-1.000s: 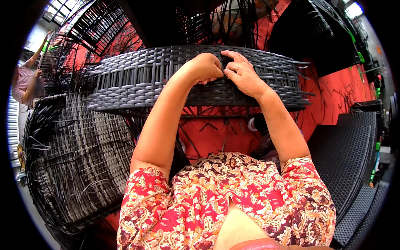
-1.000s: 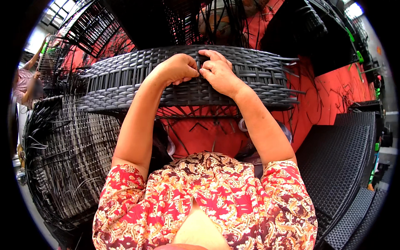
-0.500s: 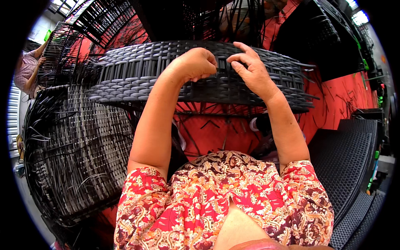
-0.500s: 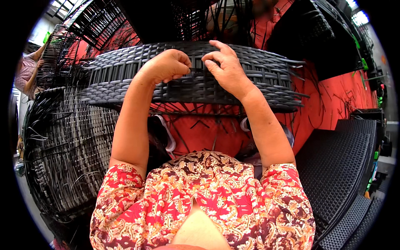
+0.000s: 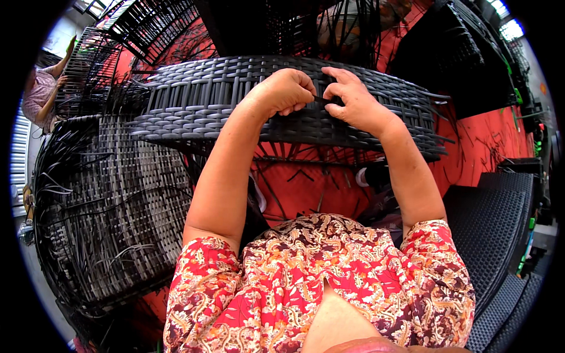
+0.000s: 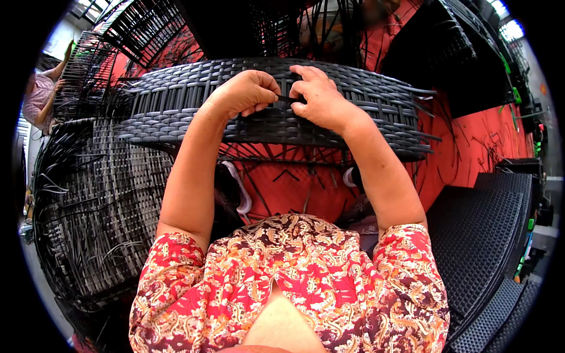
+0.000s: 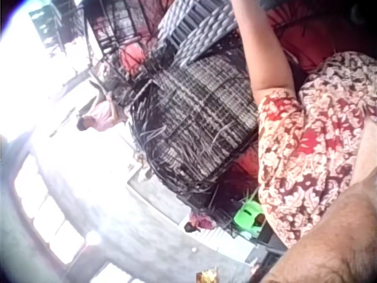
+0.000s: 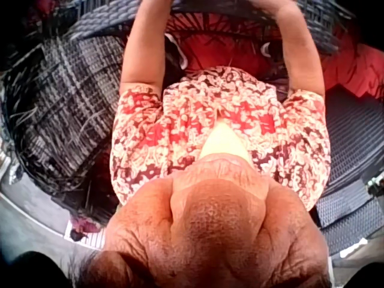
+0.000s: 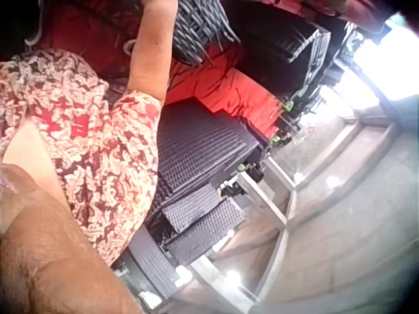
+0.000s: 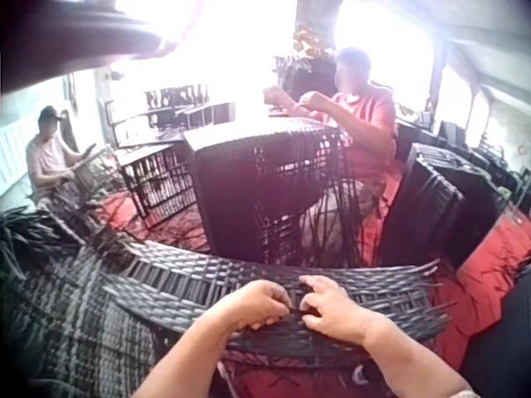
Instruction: The person weaves black strips onto a furniture frame by hand, pulling the material through the structure and pressing it into place.
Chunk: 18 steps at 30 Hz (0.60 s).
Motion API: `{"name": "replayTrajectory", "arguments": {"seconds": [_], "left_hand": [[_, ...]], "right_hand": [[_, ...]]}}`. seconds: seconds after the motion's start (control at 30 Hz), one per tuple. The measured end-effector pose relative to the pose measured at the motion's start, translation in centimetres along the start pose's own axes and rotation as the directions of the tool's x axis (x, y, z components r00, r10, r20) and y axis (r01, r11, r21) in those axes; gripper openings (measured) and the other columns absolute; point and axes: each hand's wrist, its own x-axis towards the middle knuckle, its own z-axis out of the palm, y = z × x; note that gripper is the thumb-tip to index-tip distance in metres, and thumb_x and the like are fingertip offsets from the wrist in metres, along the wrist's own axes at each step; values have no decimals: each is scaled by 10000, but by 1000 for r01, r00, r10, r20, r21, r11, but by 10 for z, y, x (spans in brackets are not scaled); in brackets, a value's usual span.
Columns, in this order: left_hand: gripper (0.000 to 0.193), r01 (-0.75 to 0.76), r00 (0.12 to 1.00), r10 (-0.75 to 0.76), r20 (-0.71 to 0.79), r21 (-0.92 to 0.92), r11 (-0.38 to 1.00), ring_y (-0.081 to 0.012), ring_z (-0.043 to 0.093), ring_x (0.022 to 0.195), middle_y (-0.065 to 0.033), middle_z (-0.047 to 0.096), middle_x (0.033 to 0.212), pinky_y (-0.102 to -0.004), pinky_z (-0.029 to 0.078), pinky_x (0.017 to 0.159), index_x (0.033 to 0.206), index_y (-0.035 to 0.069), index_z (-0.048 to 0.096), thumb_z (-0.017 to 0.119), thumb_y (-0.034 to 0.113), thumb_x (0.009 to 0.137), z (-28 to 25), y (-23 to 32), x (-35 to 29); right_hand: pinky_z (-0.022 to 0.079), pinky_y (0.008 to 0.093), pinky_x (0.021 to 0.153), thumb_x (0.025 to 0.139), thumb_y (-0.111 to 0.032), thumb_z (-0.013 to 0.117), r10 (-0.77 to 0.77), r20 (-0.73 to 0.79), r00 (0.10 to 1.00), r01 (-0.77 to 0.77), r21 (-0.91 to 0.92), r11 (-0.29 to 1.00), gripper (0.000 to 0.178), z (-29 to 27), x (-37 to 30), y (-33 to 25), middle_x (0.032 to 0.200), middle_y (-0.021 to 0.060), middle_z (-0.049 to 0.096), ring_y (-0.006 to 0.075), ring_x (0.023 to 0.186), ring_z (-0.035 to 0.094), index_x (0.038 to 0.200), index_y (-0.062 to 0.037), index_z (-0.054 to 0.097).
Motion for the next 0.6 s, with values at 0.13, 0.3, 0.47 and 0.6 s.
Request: {"name": "replayTrajectory", "arguments": {"seconds": [0.13, 0.3, 0.47, 0.6], "left_hand": [[112, 11, 1000, -11, -10, 21, 1000, -56, 403, 367, -2, 504, 529, -206, 288, 321, 849, 8, 613, 607, 81, 764, 0, 0, -3], [112, 1, 1000, -1, 3, -11, 1000, -53, 405, 365, -5, 512, 536, -201, 285, 325, 851, 1, 611, 598, 80, 773, -2, -1, -1], [122, -12, 1000, 9, -28, -107, 994, -52, 394, 356, -9, 526, 556, -198, 283, 328, 873, -1, 607, 596, 89, 792, -1, 3, -2], [189, -28, 999, 25, -34, -102, 994, -54, 424, 382, -15, 566, 609, -196, 311, 346, 940, 16, 610, 590, 150, 809, -10, 0, -5]], "right_hand": [[240, 399, 1066, 729, -106, 629, -49, 173, 984, 70, -121, 990, 148, -15, 14, -7, 1404, 156, 338, 322, 1318, 264, 837, -25, 569], [239, 404, 1055, 749, -105, 614, -119, 161, 980, 117, 21, 993, 128, -7, 16, 4, 1404, 164, 336, 322, 1306, 285, 790, -17, 532], [247, 388, 1054, 774, -127, 601, -92, 69, 993, 64, 329, 942, 119, -1, 10, 16, 1419, 162, 319, 313, 1317, 274, 801, -21, 554], [284, 370, 1023, 792, -133, 597, -109, -1, 994, 97, 471, 877, 131, 1, 27, 6, 1400, 181, 338, 300, 1263, 353, 812, -11, 554]]}}
